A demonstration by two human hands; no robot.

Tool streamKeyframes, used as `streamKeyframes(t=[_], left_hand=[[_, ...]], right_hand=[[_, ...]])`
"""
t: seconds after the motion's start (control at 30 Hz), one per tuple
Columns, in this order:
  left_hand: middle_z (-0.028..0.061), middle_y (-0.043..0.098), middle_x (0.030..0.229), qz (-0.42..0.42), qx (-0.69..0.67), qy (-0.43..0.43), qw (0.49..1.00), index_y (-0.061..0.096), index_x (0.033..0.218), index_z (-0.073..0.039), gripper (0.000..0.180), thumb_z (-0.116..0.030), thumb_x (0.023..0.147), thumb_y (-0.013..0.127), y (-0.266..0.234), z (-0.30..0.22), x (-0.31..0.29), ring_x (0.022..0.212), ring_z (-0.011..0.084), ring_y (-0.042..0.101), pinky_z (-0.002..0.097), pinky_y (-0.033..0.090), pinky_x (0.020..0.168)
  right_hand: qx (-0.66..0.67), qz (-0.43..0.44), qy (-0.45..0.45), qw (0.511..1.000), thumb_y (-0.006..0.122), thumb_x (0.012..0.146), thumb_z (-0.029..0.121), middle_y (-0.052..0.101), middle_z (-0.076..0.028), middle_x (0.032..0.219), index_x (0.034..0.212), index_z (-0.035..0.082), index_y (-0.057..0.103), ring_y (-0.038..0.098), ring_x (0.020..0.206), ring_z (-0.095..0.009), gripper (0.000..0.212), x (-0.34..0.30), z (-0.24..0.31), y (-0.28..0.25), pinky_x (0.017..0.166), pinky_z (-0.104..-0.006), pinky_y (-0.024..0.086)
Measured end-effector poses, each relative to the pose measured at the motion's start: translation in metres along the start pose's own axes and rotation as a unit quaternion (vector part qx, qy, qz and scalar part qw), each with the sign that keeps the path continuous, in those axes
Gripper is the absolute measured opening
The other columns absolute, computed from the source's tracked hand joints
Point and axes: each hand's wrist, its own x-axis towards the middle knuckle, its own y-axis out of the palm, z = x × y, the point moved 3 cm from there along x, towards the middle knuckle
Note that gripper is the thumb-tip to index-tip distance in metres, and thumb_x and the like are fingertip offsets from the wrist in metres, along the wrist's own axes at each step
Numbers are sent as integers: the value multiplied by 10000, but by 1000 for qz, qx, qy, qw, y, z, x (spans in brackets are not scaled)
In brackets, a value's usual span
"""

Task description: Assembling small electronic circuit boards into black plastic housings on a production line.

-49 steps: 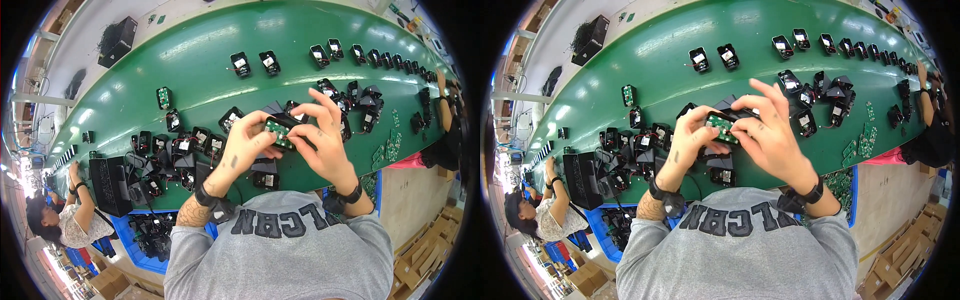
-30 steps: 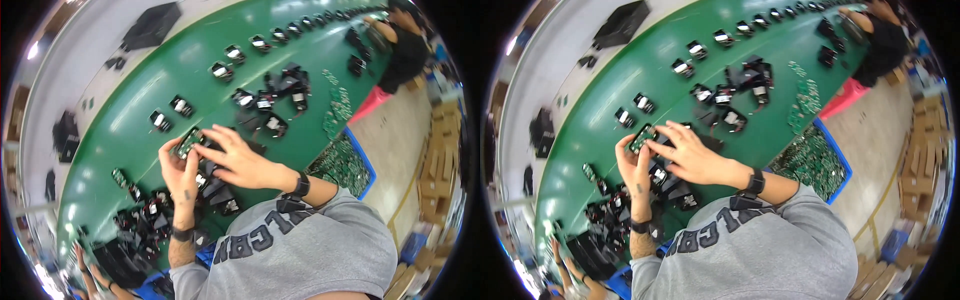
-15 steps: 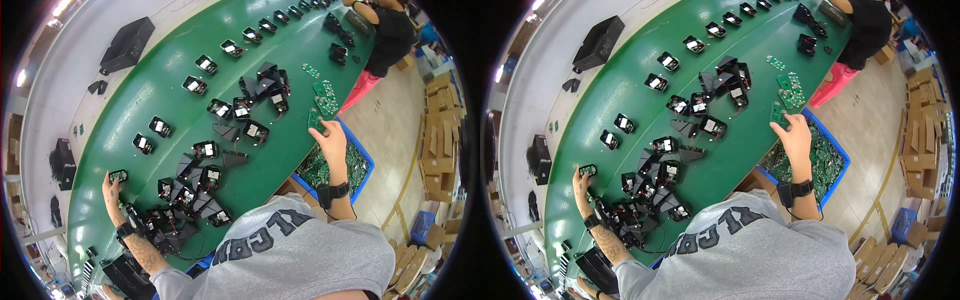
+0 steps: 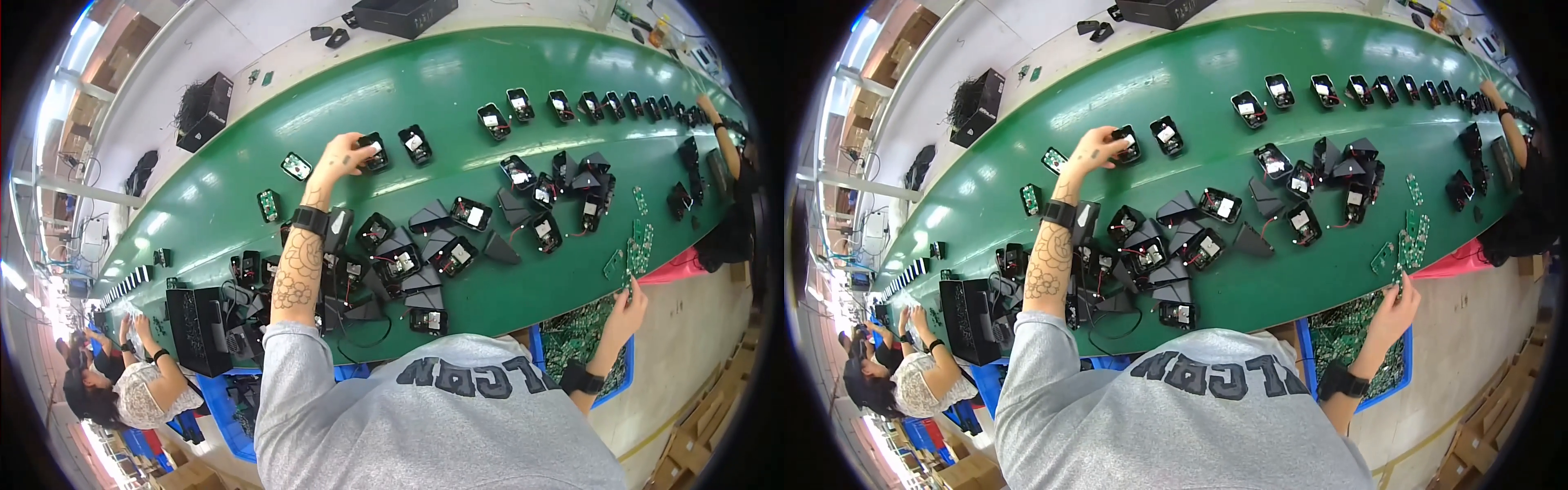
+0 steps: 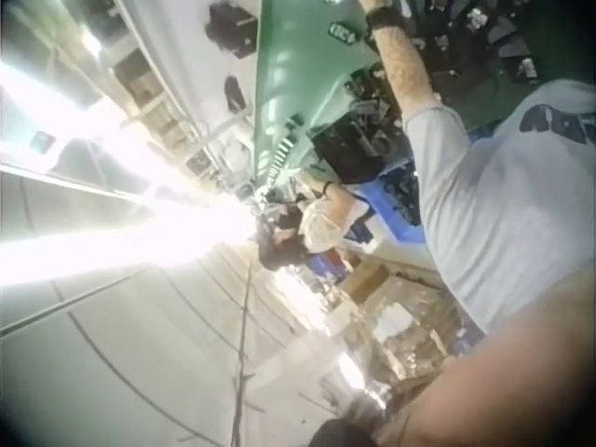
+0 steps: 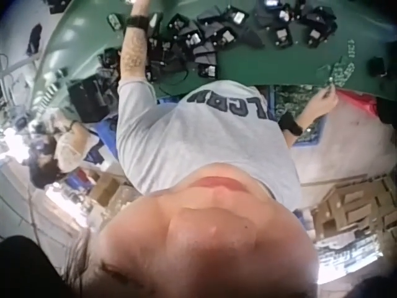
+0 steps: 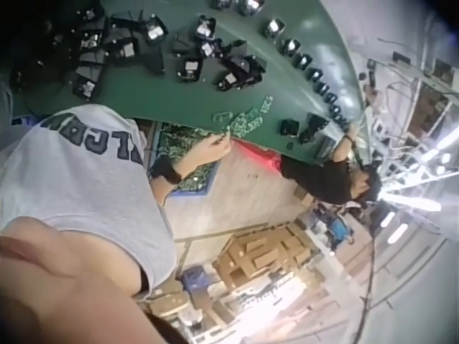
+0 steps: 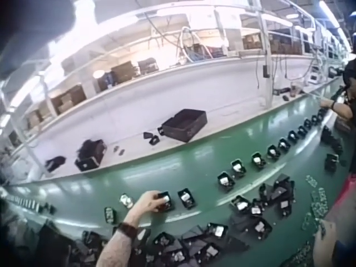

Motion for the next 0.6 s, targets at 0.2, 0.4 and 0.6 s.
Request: streamKeyframes(t=[0.2,0.4,0.6], left_hand=[[49,602,924,23,90,90,992,528,1255,-64,427,-118,855,667,18,-5,-17,822,129,625,267,539,652],[84,571,1064,-8,-376,78,923,456,1321,-118,395,-138,936,538,17,-38,-102,996,212,626,313,567,726],[216,536,1288,218,-683,-41,696,280,1469,-184,505,-181,979,401,91,-81,-187,1188,366,553,414,521,917]], right_hand=[[347,-82,151,922,651,901,80,650,-54,921,1129,-22,628,624,752,-106,251,8,42,-20,676,-243,495],[505,194,46,839,558,952,95,641,-33,890,1143,-34,636,592,737,-92,243,24,162,-3,684,-225,480],[606,399,2,688,609,865,-19,656,-96,878,1101,-69,639,618,702,-125,244,11,243,12,606,-235,500]])
